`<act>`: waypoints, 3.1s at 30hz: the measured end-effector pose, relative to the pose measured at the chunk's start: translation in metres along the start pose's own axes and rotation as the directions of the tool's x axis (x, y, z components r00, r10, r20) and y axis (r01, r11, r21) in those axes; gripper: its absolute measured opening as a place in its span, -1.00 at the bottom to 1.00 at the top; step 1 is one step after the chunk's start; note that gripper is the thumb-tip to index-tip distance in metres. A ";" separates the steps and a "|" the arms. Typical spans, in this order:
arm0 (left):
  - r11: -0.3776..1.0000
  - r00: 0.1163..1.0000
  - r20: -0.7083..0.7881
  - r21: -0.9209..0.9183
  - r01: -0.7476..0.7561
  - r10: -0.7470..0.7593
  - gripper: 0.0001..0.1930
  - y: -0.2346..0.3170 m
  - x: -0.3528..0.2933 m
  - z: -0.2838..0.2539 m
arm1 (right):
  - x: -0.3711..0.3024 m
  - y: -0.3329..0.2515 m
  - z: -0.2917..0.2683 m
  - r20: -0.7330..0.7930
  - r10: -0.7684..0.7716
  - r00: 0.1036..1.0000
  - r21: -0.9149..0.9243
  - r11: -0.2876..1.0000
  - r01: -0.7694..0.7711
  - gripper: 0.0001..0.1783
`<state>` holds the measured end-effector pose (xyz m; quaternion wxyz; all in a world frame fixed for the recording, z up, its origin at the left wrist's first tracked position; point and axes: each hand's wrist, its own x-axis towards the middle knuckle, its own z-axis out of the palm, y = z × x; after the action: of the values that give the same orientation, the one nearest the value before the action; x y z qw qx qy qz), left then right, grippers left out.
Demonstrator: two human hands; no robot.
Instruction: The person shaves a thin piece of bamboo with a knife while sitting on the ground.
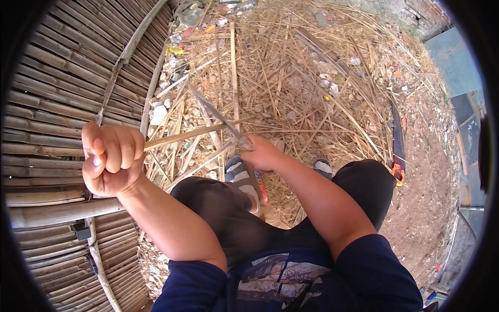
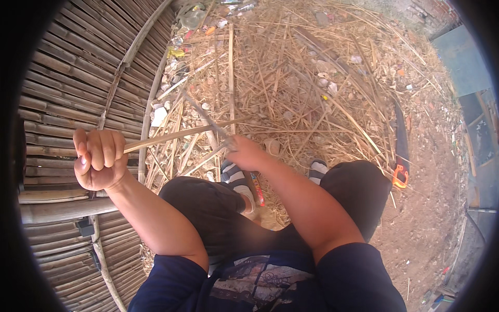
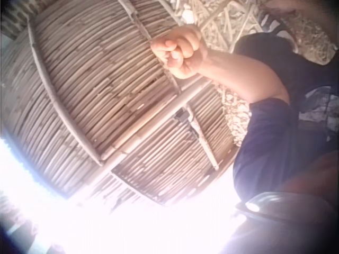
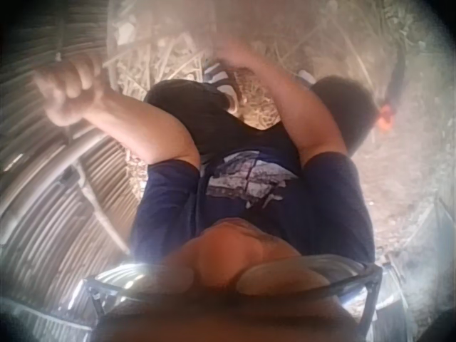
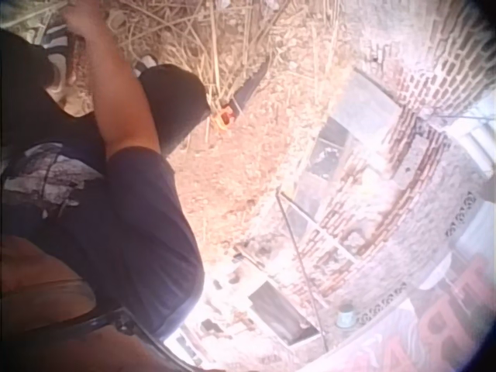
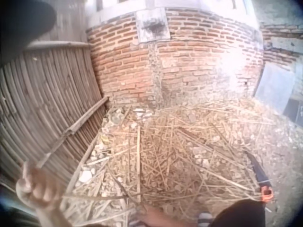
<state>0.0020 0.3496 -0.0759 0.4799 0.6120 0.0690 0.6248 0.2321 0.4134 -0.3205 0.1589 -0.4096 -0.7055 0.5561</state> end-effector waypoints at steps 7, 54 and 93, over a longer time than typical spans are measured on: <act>1.000 0.999 -0.038 0.024 -0.010 0.011 -0.84 0.001 -0.003 -0.005 | -0.011 -0.030 -0.002 0.038 0.062 0.997 0.001 0.998 -0.062 -0.50; 0.896 0.492 -0.771 0.441 -0.046 0.404 -0.79 -0.011 0.017 0.013 | -0.024 -0.059 0.028 -0.108 -0.228 0.968 -0.005 0.974 0.228 -0.59; 0.788 0.109 -0.802 0.597 0.154 0.587 -0.66 -0.010 0.023 0.014 | -0.012 0.008 0.039 -0.189 -0.025 0.982 -0.087 0.996 0.009 -0.59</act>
<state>0.0236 0.3639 -0.0628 0.0123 0.1634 0.4406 0.8826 0.2160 0.3793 -0.3375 0.2124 -0.4611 -0.7138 0.4825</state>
